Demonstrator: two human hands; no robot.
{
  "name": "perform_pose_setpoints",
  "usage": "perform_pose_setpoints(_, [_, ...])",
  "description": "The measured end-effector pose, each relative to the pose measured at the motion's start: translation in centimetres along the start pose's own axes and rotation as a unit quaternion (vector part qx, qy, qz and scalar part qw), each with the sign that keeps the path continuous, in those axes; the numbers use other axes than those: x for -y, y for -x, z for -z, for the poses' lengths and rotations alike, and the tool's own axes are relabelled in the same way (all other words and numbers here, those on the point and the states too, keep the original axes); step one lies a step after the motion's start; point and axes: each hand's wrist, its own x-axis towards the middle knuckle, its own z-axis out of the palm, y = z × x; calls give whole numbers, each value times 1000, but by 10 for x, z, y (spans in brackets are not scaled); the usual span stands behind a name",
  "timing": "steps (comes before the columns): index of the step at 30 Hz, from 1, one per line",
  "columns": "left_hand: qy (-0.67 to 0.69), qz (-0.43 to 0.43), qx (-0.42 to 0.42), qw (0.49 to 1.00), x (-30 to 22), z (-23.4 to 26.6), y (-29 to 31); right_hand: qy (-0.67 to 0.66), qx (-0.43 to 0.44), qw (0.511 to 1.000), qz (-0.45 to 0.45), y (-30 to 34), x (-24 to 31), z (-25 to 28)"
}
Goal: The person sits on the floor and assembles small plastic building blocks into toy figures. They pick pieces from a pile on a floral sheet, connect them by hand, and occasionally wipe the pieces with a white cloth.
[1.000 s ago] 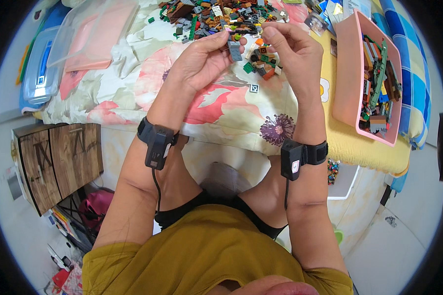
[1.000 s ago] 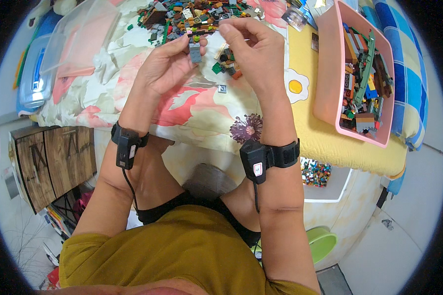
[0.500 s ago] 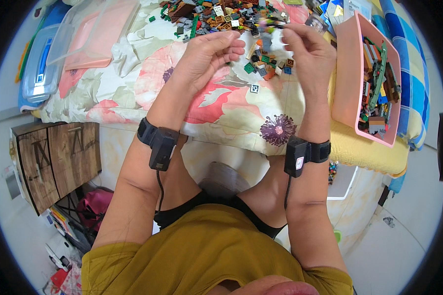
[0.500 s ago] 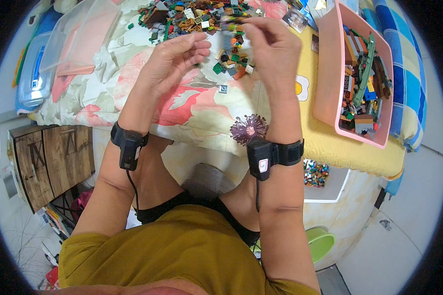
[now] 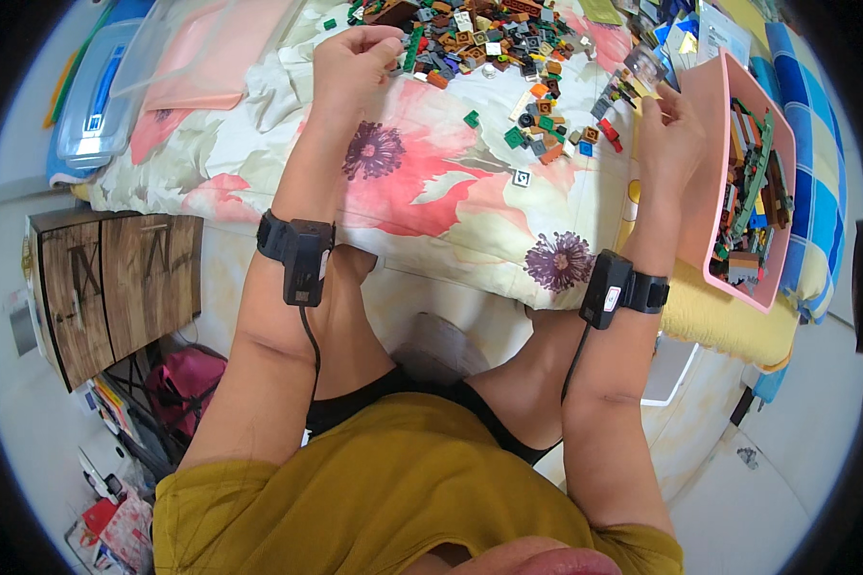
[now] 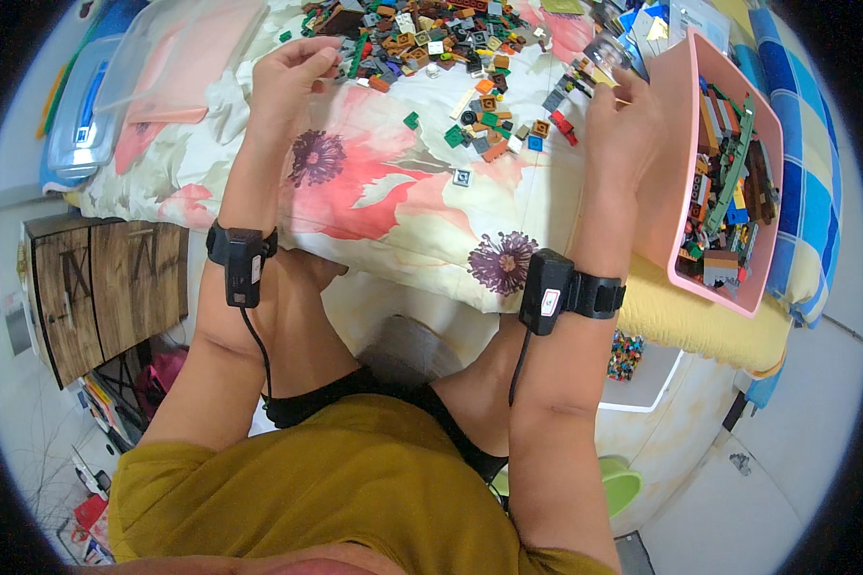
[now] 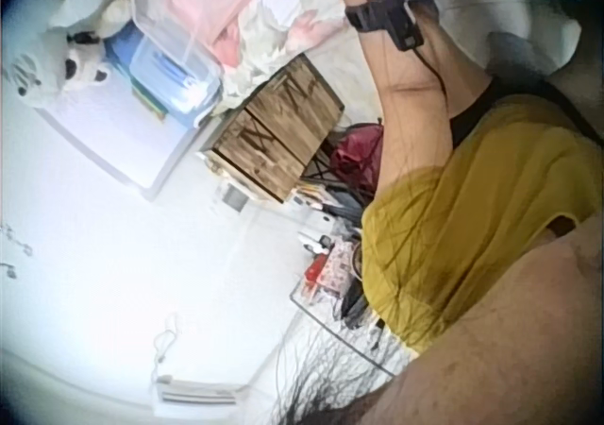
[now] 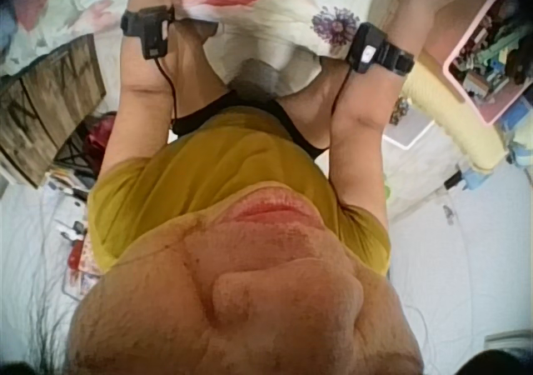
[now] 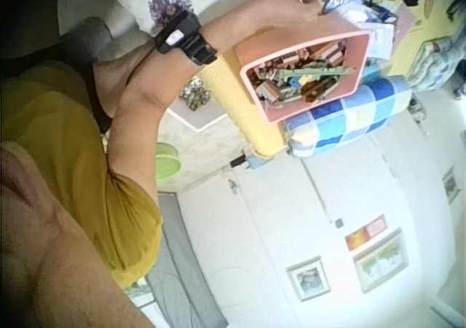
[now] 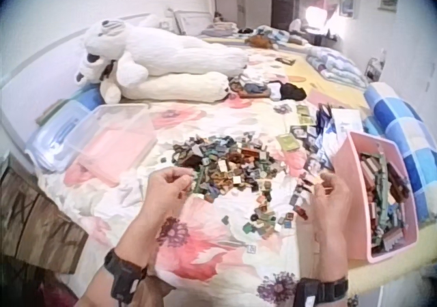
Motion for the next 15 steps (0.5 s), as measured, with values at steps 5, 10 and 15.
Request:
perform_pose_setpoints(5, [-131, -67, 50, 988, 5, -19, 12, -98, -40, 991, 81, 10, 15, -7])
perform_pose_setpoints(10, [-384, -183, 28, 904, 3, -36, 29, -96, 45, 943, 316, 35, 41, -50])
perform_pose_setpoints(15, [-405, -190, 10, 894, 8, -37, 25, -23, 125, 922, 365, 64, 45, -79])
